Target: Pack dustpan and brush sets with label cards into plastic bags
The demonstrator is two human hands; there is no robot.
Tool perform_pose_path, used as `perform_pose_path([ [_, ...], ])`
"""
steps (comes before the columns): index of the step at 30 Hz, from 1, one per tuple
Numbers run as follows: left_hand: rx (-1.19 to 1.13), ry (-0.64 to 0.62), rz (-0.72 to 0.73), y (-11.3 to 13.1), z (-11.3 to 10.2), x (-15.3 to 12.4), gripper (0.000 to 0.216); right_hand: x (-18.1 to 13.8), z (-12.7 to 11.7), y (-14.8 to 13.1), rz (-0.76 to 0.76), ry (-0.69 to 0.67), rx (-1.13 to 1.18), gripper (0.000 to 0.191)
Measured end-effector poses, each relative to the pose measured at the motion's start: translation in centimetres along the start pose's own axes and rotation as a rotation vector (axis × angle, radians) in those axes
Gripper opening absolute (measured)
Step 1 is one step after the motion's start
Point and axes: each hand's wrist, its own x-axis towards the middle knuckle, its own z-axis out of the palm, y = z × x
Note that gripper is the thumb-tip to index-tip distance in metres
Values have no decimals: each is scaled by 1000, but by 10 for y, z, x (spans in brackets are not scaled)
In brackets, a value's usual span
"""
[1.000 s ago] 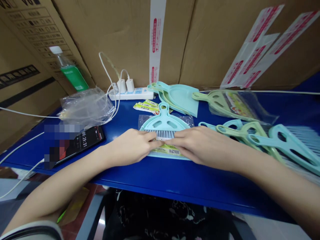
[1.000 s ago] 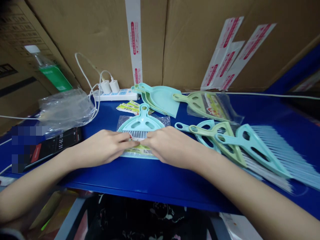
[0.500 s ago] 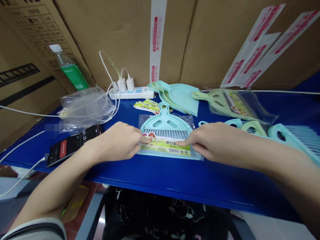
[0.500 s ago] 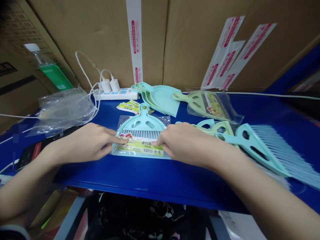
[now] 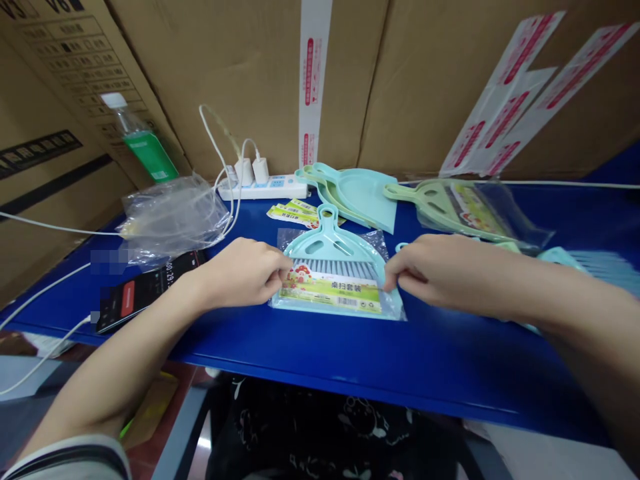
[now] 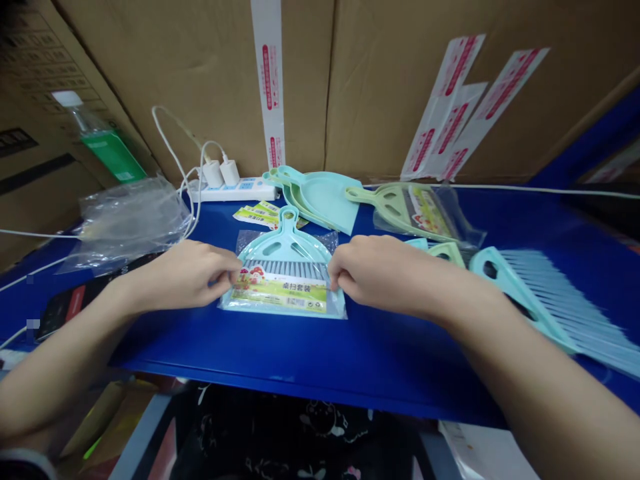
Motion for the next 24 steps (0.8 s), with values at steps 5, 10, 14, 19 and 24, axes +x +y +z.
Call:
perform_pose_path([
  [5, 12, 18, 40, 1, 5, 3, 25, 4, 2, -6, -66, -47, -26, 25],
  [10, 60, -13, 13, 3, 4, 0, 25, 3, 2, -6, -150, -54, -28, 24],
  [14, 69, -13, -1, 5, 6, 1, 18, 4, 5, -7, -87, -24, -57, 20],
  [19, 112, -25, -73, 8, 9, 4, 16, 6, 10, -17, 18, 5, -198, 17],
  [24, 163, 5, -111, 10, 11, 6, 17, 6, 10, -26, 118, -50, -252, 19],
])
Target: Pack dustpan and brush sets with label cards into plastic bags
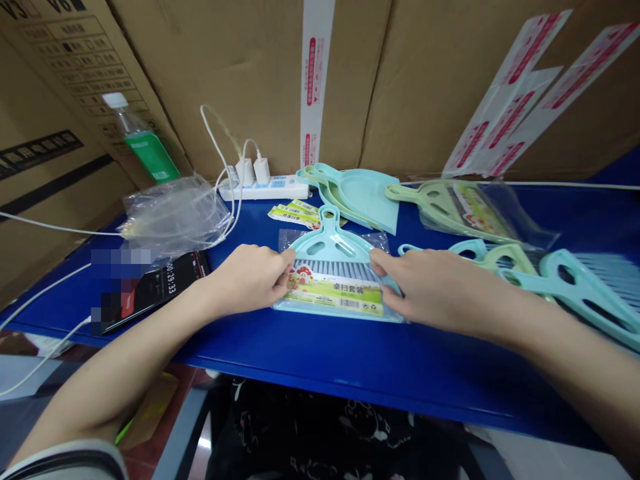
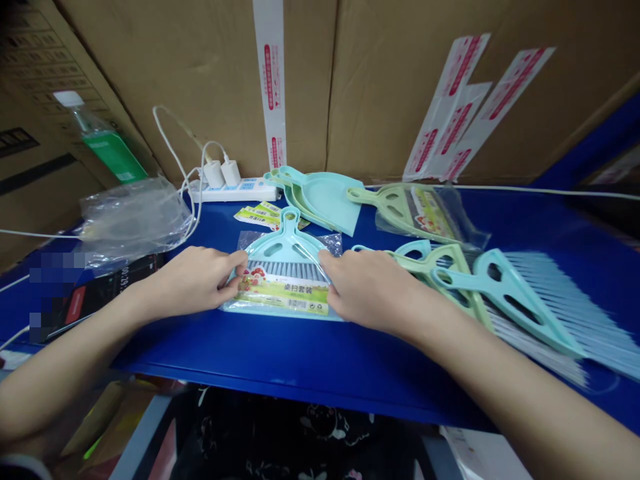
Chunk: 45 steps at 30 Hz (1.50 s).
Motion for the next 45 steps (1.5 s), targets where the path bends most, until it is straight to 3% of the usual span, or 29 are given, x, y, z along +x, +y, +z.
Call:
perform_pose_path([
  [9, 30, -56, -47, 2, -3, 1, 20, 1, -2, 1, 13, 30, 120, 12],
  [17, 95, -75, -38, 2, -4, 1, 20, 1, -3, -1, 23, -27, 107, 13],
  [28, 141, -39, -26, 3, -3, 2, 26, 0, -4, 11, -40, 59, 179, 11],
  [35, 142, -57, -35, 4, -5, 1, 31, 2, -9, 10, 40, 77, 211, 17],
  [41, 162, -74, -36, 4, -5, 1, 32, 0, -9, 14, -71, 11, 375, 28],
  [45, 170, -68, -36, 4, -3, 1, 31, -1, -6, 17, -156, 1, 429, 25],
])
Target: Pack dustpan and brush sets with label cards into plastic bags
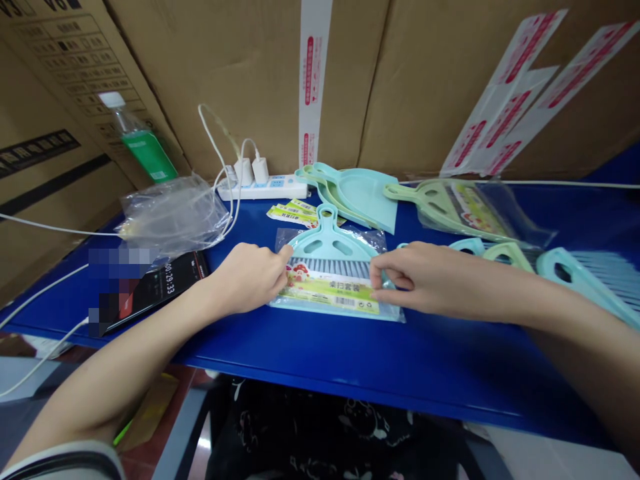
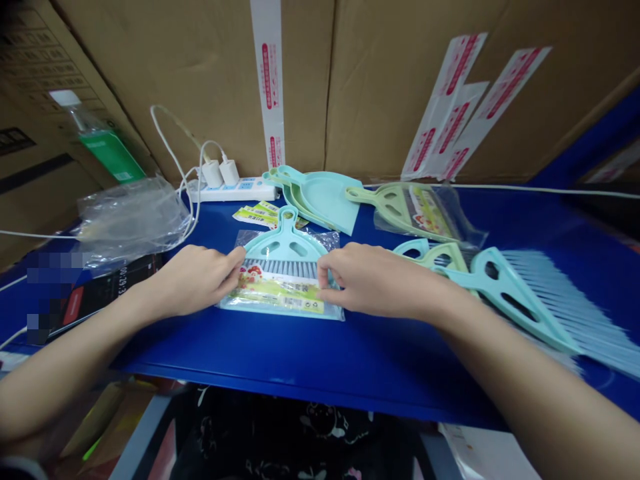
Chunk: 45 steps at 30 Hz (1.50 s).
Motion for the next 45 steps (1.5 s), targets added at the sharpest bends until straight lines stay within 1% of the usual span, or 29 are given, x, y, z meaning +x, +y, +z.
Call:
perform_pose_path([
  [3, -3, 3, 3, 0, 0, 0, 32, 0, 2, 1, 9, -1, -20, 24],
  [6, -9, 10, 10, 0, 0, 0, 31, 0, 1, 1, 18, -15, -29, 29],
  [10, -7, 21, 11, 0, 0, 0, 28, 0, -2, -1, 41, -1, -61, 34],
  [12, -7, 16, 11, 0, 1, 0, 27, 0, -3, -2, 68, -23, -68, 35],
  [15, -4, 11, 8, -1, 2, 0, 27, 0, -2, -5, 130, -63, -110, 32],
  [17, -4, 20, 4, -1, 3, 0, 27, 1, 1, -7, 164, -54, -167, 29],
  [25, -16, 43, -7, -2, 1, 1, 24, 2, 7, -14, 147, 4, -291, 22],
  [28, -16, 29, -4, -1, 0, 1, 23, 2, 8, -17, 139, 17, -349, 17],
  [32, 0, 6, -5, 1, 0, 0, 25, 2, 8, -19, 171, 5, -398, 14],
  [35, 22, 16, -7, 0, -1, 0, 26, 1, 6, -17, 185, 23, -419, 14],
  [37, 30, 36, -6, 0, -1, -1, 26, 1, 5, -16, 159, 63, -428, 14],
  [41, 2, 132, 19, 1, -1, -1, 27, 4, 9, -16, 6, 110, -380, 17],
  [43, -37, 206, 86, 4, 1, -1, 26, 7, 13, -18, -43, 113, -346, 18],
  [45, -77, 288, 182, 7, 4, 0, 24, 11, 17, -20, -64, 120, -318, 19],
])
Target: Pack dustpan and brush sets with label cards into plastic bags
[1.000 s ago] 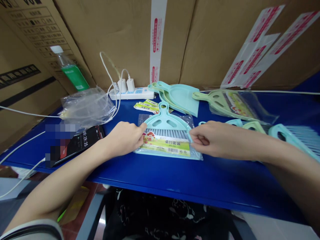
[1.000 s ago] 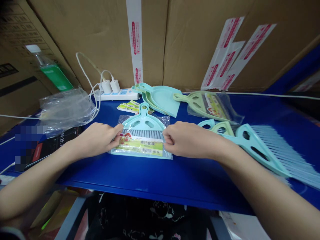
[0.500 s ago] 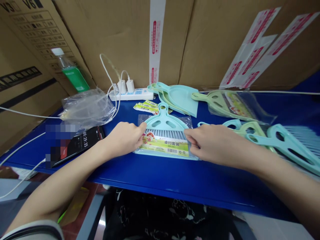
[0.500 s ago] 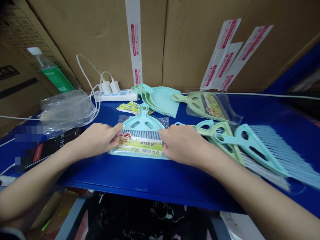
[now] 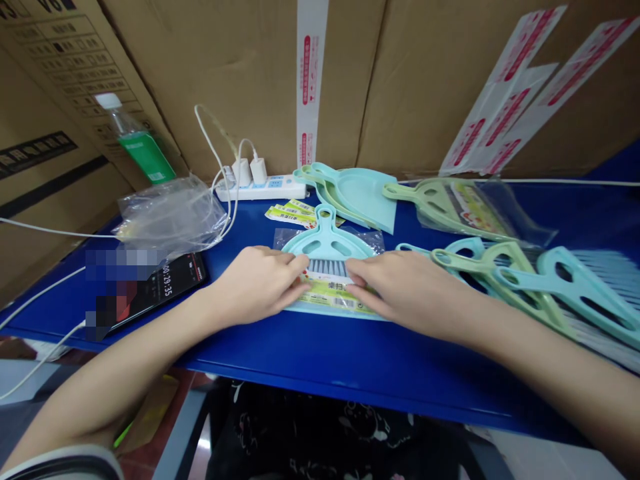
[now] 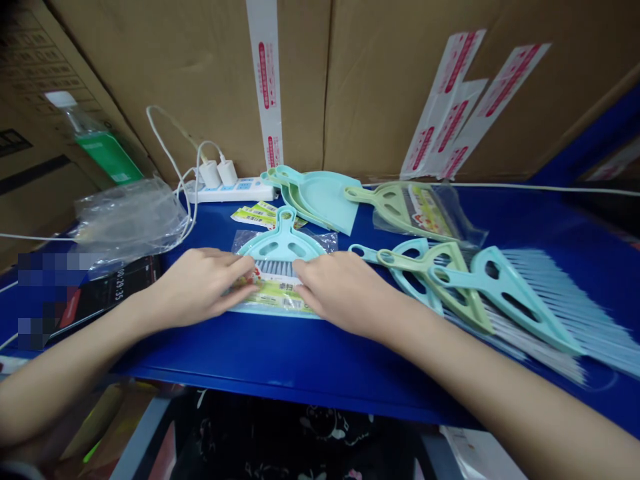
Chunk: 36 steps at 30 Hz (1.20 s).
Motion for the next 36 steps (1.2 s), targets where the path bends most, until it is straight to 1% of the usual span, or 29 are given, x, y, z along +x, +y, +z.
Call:
perform_pose_path([
  [4, -26, 165, 192, 1, 7, -1, 16, 5, 4, -4, -8, 69, 15, 17],
  [6, -33, 186, 280, 0, 8, -2, 19, 7, 5, -5, 5, 103, 18, 16],
  [8, -54, 150, 320, -2, 8, -3, 26, 8, 6, -6, 24, 112, 37, 17],
  [12, -117, 47, 295, -4, 7, -4, 34, 7, 6, -3, 81, 63, 74, 17],
  [15, -190, 26, 239, -6, 4, -6, 34, 5, 4, 2, 107, 38, 50, 14],
  [18, -258, 21, 175, -9, 1, -7, 33, 4, 3, 5, 85, 17, 57, 13],
  [20, -270, 18, 157, -11, 0, -7, 31, 5, 4, 4, 52, 33, 63, 14],
  [23, -227, 2, 172, -10, 1, -5, 29, 9, 8, 0, 28, 93, 48, 19],
  [27, -131, -58, 233, -7, 4, -1, 40, 12, 12, -5, 47, 146, 22, 20],
  [31, -139, -68, 197, -5, 4, -1, 45, 11, 10, -3, 63, 104, 25, 20],
  [36, -268, -62, 98, -11, -1, -4, 41, 5, 3, 5, 86, 27, 24, 19],
])
